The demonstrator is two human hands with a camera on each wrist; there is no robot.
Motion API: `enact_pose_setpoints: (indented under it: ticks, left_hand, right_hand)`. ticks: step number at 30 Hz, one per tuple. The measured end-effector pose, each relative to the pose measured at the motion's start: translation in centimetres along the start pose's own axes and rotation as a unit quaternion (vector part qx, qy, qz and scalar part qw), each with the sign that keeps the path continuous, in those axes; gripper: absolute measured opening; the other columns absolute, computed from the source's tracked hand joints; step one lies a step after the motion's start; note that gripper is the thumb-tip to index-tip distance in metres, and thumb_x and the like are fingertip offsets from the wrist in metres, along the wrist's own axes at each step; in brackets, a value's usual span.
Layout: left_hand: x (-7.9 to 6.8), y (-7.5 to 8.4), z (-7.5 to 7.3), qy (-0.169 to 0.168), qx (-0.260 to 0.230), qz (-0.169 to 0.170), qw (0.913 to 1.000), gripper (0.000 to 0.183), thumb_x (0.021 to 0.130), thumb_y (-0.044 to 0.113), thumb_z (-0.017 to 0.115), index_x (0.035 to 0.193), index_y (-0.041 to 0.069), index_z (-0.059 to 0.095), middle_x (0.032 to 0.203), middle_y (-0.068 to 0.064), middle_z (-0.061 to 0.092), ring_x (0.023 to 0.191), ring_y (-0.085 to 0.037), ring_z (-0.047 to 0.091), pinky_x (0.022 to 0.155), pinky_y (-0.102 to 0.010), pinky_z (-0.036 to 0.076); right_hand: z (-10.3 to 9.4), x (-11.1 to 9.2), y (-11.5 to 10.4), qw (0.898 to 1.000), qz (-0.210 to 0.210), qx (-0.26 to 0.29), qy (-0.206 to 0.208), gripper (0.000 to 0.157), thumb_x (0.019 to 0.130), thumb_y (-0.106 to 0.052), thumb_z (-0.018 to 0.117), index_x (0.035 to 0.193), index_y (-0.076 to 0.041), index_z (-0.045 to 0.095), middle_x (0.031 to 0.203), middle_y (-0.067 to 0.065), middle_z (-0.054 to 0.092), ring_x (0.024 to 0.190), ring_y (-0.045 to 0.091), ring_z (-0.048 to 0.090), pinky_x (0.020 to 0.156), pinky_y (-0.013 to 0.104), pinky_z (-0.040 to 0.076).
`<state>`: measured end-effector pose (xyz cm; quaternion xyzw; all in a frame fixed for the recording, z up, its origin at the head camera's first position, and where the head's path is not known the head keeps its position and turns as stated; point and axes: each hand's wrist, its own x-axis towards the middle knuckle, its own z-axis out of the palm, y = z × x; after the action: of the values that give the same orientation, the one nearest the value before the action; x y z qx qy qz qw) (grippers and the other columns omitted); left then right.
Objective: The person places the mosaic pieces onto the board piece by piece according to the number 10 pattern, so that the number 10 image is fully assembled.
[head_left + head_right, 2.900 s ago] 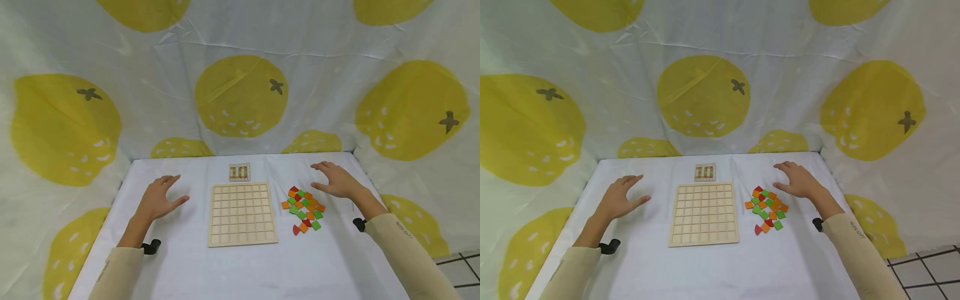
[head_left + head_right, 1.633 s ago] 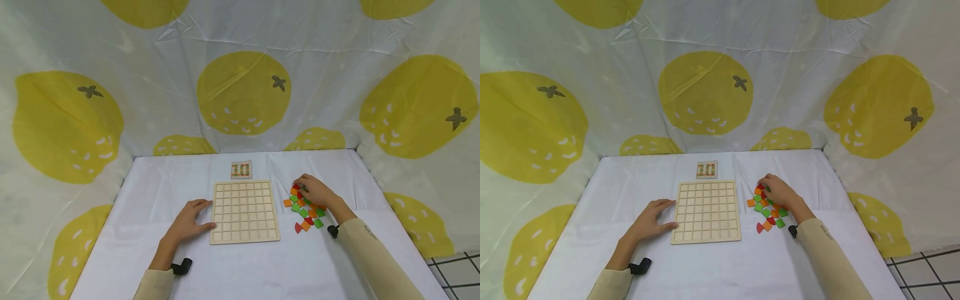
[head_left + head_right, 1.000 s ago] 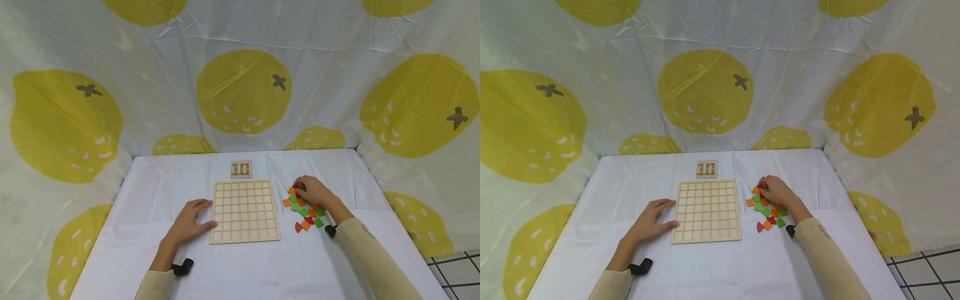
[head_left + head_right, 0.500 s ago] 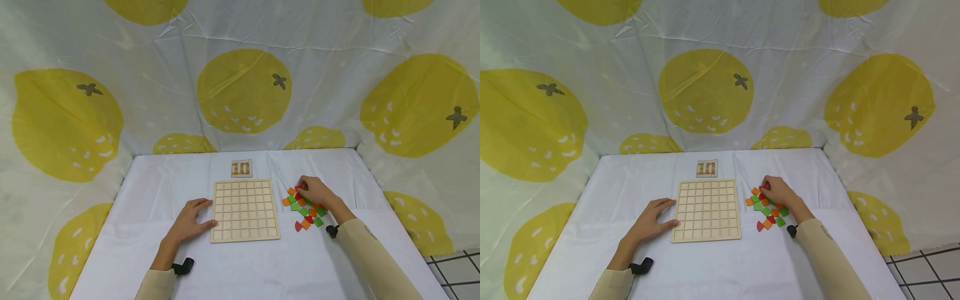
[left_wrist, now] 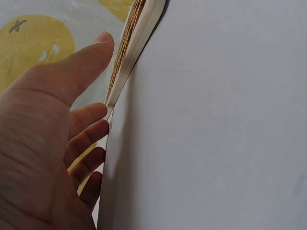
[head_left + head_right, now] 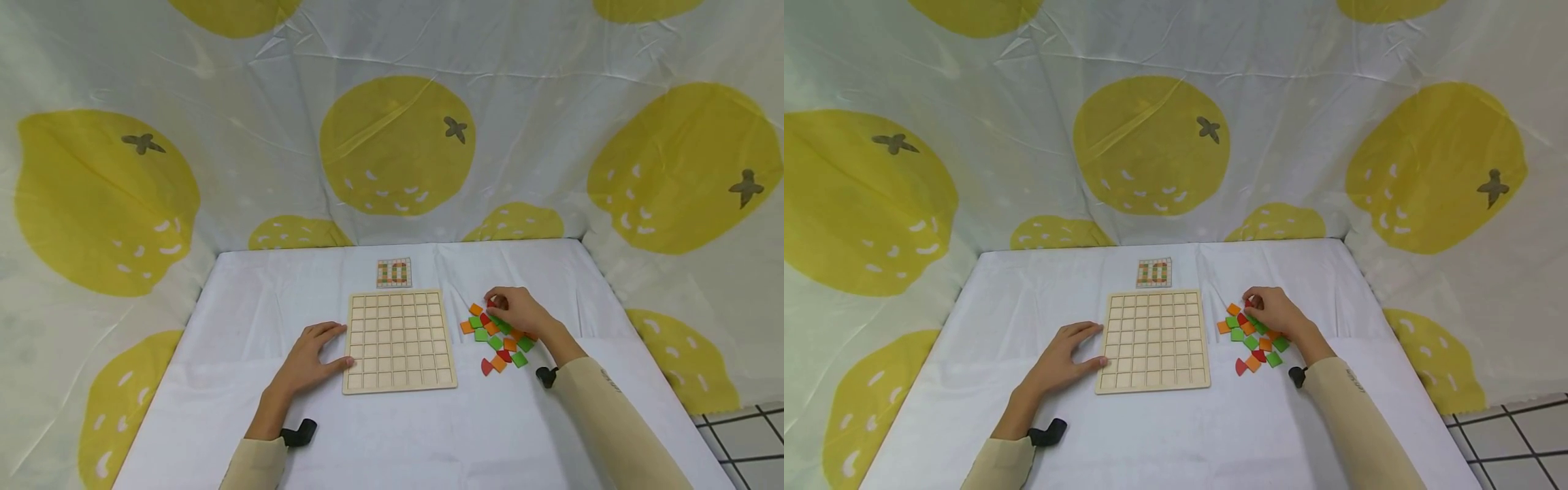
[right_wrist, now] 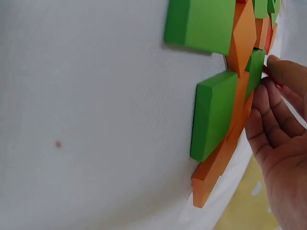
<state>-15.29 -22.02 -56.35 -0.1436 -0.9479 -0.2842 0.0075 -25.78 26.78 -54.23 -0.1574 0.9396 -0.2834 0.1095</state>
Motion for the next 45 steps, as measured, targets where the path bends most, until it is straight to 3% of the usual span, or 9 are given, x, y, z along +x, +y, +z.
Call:
enact_pose_setpoints:
  ticks: [11, 16, 24, 39, 45]
  left_hand:
    - [0.1, -0.4, 0.1, -0.003, -0.004, 0.003, 1.0000, 0.078, 0.083, 0.059, 0.079, 0.147, 0.020, 0.058, 0.150, -0.006, 0.056, 0.141, -0.032, 0.045, 0.115, -0.059, 0.041]
    - [0.1, -0.3, 0.1, -0.018, -0.002, -0.003, 0.9998, 0.083, 0.080, 0.060, 0.081, 0.149, 0.021, 0.057, 0.152, -0.005, 0.054, 0.143, -0.031, 0.043, 0.116, -0.058, 0.040]
    - [0.1, -0.5, 0.2, -0.020, -0.001, 0.000, 0.9998, 0.086, 0.079, 0.061, 0.082, 0.150, 0.022, 0.055, 0.153, -0.004, 0.052, 0.144, -0.030, 0.042, 0.117, -0.058, 0.039]
    - [0.1, -1.0, 0.5, -0.014, -0.009, 0.004, 0.9999, 0.087, 0.078, 0.064, 0.081, 0.150, 0.022, 0.055, 0.153, -0.004, 0.052, 0.144, -0.030, 0.043, 0.116, -0.057, 0.040]
    - [0.0, -1.0, 0.5, -0.012, -0.016, 0.005, 0.9998, 0.087, 0.078, 0.063, 0.082, 0.150, 0.022, 0.056, 0.153, -0.003, 0.052, 0.144, -0.030, 0.042, 0.117, -0.058, 0.039]
  right_hand:
    - [0.0, 0.0, 0.2, 1.000, -0.017, 0.020, 0.016, 0.032, 0.096, -0.020, 0.075, 0.124, -0.007, 0.070, 0.097, 0.002, 0.069, 0.089, 0.019, 0.061, 0.089, 0.039, 0.059]
    - [0.6, 0.3, -0.5, 0.999, -0.025, 0.033, 0.035, 0.033, 0.094, -0.023, 0.078, 0.123, -0.009, 0.071, 0.098, 0.001, 0.069, 0.089, 0.019, 0.060, 0.084, 0.034, 0.057]
    - [1.4, 1.0, -3.2, 0.995, -0.046, 0.071, 0.059, 0.034, 0.093, -0.024, 0.079, 0.123, -0.009, 0.074, 0.095, -0.001, 0.069, 0.087, 0.019, 0.059, 0.075, 0.027, 0.053]
    - [4.9, 3.8, -8.6, 0.985, -0.091, 0.142, 0.040, 0.036, 0.091, -0.023, 0.081, 0.123, -0.007, 0.075, 0.093, -0.001, 0.073, 0.083, 0.015, 0.063, 0.073, 0.027, 0.054]
    - [6.9, 5.4, -10.6, 0.983, -0.072, 0.160, 0.049, 0.033, 0.089, -0.019, 0.082, 0.120, -0.008, 0.076, 0.094, 0.001, 0.074, 0.082, 0.014, 0.064, 0.072, 0.026, 0.055]
